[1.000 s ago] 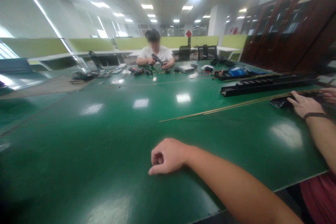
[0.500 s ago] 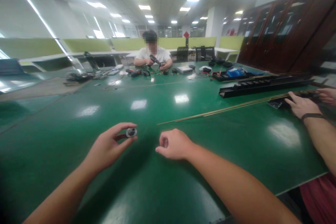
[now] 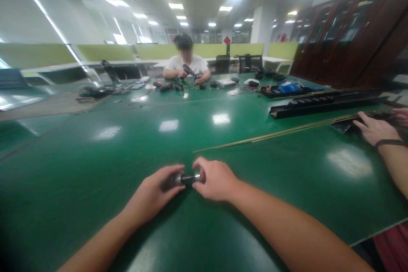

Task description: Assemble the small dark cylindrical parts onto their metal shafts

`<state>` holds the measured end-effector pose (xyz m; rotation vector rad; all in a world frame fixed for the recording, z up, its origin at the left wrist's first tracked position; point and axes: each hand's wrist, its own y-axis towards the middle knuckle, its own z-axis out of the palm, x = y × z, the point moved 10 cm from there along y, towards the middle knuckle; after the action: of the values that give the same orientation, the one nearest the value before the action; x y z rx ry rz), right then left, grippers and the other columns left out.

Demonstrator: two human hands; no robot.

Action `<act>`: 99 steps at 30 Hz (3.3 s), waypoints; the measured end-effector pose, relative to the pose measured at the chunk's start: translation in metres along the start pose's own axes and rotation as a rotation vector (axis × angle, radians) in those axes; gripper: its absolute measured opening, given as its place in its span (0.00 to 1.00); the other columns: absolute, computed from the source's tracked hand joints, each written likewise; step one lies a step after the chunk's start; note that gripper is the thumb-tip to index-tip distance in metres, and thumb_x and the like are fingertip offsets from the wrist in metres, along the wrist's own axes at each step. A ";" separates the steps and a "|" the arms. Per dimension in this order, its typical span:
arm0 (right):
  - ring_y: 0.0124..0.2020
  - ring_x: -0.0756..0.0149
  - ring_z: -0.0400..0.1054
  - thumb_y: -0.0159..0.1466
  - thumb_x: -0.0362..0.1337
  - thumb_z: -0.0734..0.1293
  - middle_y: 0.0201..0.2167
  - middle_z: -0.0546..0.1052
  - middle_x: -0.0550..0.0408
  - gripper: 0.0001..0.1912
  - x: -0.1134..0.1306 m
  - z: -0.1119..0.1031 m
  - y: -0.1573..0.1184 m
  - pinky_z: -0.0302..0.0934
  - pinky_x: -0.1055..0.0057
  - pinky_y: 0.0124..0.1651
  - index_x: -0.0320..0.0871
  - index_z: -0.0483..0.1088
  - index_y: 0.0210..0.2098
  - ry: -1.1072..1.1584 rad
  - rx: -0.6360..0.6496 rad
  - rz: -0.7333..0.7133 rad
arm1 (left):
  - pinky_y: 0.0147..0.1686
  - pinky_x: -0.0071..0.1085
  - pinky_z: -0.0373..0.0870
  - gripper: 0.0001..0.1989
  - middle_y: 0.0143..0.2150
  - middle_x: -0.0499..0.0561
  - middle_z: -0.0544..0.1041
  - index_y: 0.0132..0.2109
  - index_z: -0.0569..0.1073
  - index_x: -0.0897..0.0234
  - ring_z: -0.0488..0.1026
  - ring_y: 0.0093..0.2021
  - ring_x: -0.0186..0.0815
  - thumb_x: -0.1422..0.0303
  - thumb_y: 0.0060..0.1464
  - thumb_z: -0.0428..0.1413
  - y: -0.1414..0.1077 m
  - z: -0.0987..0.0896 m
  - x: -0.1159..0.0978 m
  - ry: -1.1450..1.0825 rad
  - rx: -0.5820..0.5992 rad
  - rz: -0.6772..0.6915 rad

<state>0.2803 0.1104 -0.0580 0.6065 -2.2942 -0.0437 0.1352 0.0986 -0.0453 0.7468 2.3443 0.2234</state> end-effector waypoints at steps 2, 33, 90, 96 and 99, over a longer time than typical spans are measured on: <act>0.27 0.69 0.69 0.55 0.38 0.72 0.29 0.77 0.61 0.19 0.001 0.000 -0.001 0.53 0.74 0.29 0.48 0.68 0.46 0.007 0.002 -0.010 | 0.51 0.35 0.71 0.19 0.49 0.50 0.76 0.53 0.70 0.55 0.74 0.48 0.38 0.67 0.55 0.61 0.000 0.000 -0.001 -0.017 -0.017 -0.005; 0.32 0.67 0.69 0.59 0.34 0.70 0.31 0.77 0.55 0.05 0.029 -0.005 -0.009 0.60 0.73 0.37 0.42 0.74 0.36 -0.003 -0.094 -0.285 | 0.44 0.31 0.69 0.10 0.43 0.48 0.76 0.45 0.72 0.59 0.73 0.43 0.35 0.64 0.57 0.60 0.000 0.007 -0.017 -0.048 0.022 0.050; 0.25 0.69 0.68 0.58 0.36 0.71 0.26 0.77 0.57 0.04 0.010 -0.015 -0.004 0.59 0.74 0.31 0.42 0.74 0.33 0.054 -0.142 -0.133 | 0.47 0.35 0.74 0.11 0.44 0.52 0.78 0.46 0.73 0.61 0.76 0.44 0.38 0.66 0.56 0.60 0.001 -0.019 -0.009 -0.001 -0.111 0.034; 0.25 0.69 0.68 0.58 0.36 0.71 0.25 0.77 0.57 0.04 0.010 -0.017 -0.004 0.60 0.74 0.31 0.42 0.74 0.32 0.067 -0.154 -0.129 | 0.47 0.35 0.74 0.11 0.44 0.52 0.78 0.46 0.73 0.60 0.76 0.44 0.38 0.64 0.56 0.60 0.001 -0.021 -0.005 0.003 -0.119 0.037; 0.25 0.69 0.68 0.58 0.35 0.71 0.25 0.77 0.57 0.04 0.010 -0.018 -0.004 0.60 0.73 0.31 0.42 0.74 0.32 0.061 -0.161 -0.120 | 0.47 0.35 0.74 0.12 0.45 0.51 0.78 0.47 0.73 0.60 0.76 0.44 0.38 0.64 0.56 0.60 0.000 -0.021 -0.001 0.000 -0.111 0.022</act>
<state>0.2883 0.1055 -0.0391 0.6511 -2.1686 -0.2610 0.1227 0.0990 -0.0285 0.7184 2.3041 0.3598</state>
